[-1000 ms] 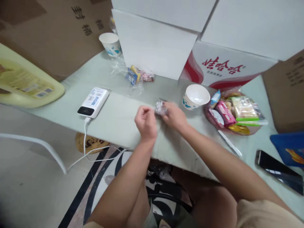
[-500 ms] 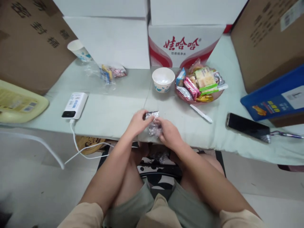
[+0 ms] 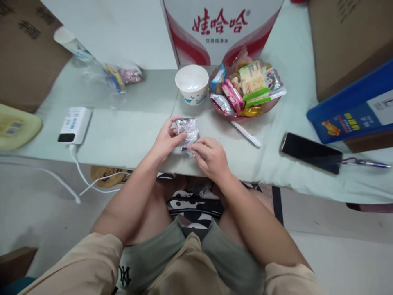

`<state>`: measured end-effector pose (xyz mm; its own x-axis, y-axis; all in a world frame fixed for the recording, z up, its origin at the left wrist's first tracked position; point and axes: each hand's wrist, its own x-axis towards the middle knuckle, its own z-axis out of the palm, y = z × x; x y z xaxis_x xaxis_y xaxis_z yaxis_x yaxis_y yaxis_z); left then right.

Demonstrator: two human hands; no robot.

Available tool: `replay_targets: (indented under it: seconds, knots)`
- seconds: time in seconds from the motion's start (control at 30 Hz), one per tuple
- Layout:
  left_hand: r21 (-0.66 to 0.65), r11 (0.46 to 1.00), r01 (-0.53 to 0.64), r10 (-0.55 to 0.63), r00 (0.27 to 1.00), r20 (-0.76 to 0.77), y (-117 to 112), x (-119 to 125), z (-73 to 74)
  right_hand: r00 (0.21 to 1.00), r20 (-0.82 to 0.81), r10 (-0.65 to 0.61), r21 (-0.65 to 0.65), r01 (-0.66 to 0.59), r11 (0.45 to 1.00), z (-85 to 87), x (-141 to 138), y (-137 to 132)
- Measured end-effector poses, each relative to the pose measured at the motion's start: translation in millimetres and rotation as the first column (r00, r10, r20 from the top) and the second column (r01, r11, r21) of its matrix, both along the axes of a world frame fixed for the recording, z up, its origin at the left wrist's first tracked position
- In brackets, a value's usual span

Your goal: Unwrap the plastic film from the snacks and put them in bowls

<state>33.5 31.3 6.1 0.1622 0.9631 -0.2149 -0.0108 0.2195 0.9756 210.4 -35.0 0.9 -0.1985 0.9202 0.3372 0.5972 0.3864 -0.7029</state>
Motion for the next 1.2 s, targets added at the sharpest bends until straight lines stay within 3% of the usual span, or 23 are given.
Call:
replay_targets:
  seconds: [0.1, 0.2, 0.27, 0.4, 0.47, 0.57, 0.63, 0.7, 0.77, 0.83, 0.9, 1.0, 1.1, 1.2]
  knots:
    - [0.003, 0.972, 0.233, -0.233, 0.972, 0.025, -8.7, 4.3, 7.6, 0.989, 0.017, -0.144, 0.024, 0.143, 0.989, -0.9, 5.6, 1.9]
    - [0.012, 0.953, 0.302, -0.303, 0.952, 0.044, -16.7, 5.2, 15.6, 0.970, -0.026, -0.243, -0.022, 0.243, 0.970, -3.4, 9.0, 5.0]
    - [0.015, 0.955, 0.297, -0.298, 0.953, 0.053, -19.2, 5.3, 17.8, 0.964, -0.102, -0.245, -0.106, 0.234, 0.966, -6.0, 9.8, 7.8]
    - [0.032, 0.941, 0.338, -0.337, 0.941, -0.026, -20.7, 4.0, 15.9, 0.929, -0.319, -0.190, -0.337, 0.077, 0.938, -11.6, 4.4, 14.0]
    - [0.082, 0.959, 0.272, -0.260, 0.956, -0.134, -23.1, -1.7, 15.8, 0.899, -0.387, -0.203, -0.388, 0.041, 0.921, -13.2, -1.4, 16.8]
    - [0.254, 0.967, 0.012, 0.070, 0.947, -0.312, -39.4, -23.7, 20.5, 0.870, -0.424, -0.252, -0.407, 0.065, 0.911, -12.4, -8.8, 19.8]
    - [0.375, 0.919, -0.121, 0.291, 0.850, -0.439, -66.2, -47.4, 24.2, 0.862, -0.424, -0.278, -0.419, 0.085, 0.904, -10.2, -10.5, 20.0]
    - [0.450, 0.888, -0.098, 0.388, 0.684, -0.617, -108.4, -75.2, 23.5, 0.855, -0.430, -0.288, -0.424, 0.090, 0.901, -7.7, -9.5, 18.3]
    - [0.482, 0.874, -0.063, 0.443, 0.509, -0.738, -161.2, -103.2, 15.2, 0.848, -0.445, -0.288, -0.412, 0.091, 0.907, -6.1, -7.0, 15.2]
    - [0.431, 0.900, -0.072, 0.417, 0.432, -0.799, -215.2, -127.9, 0.0, 0.840, -0.466, -0.279, -0.394, 0.086, 0.915, -5.6, -4.7, 11.5]
    - [0.385, 0.899, -0.207, 0.437, 0.434, -0.788, -261.0, -147.2, -17.9, 0.831, -0.484, -0.273, -0.383, 0.079, 0.920, -6.1, -3.6, 8.3]
    - [0.241, 0.888, -0.390, 0.422, 0.487, -0.765, -306.9, -164.5, -37.8, 0.822, -0.496, -0.280, -0.393, 0.075, 0.916, -7.3, -4.3, 5.8]
    - [0.089, 0.917, -0.390, 0.325, 0.597, -0.734, -337.4, -171.3, -42.5, 0.824, -0.486, -0.292, -0.397, 0.089, 0.913, -8.0, -6.4, 6.5]
    - [0.122, 0.941, -0.316, 0.300, 0.611, -0.732, -371.3, -174.9, -39.6, 0.830, -0.478, -0.289, -0.388, 0.097, 0.917, -8.2, -7.9, 8.0]
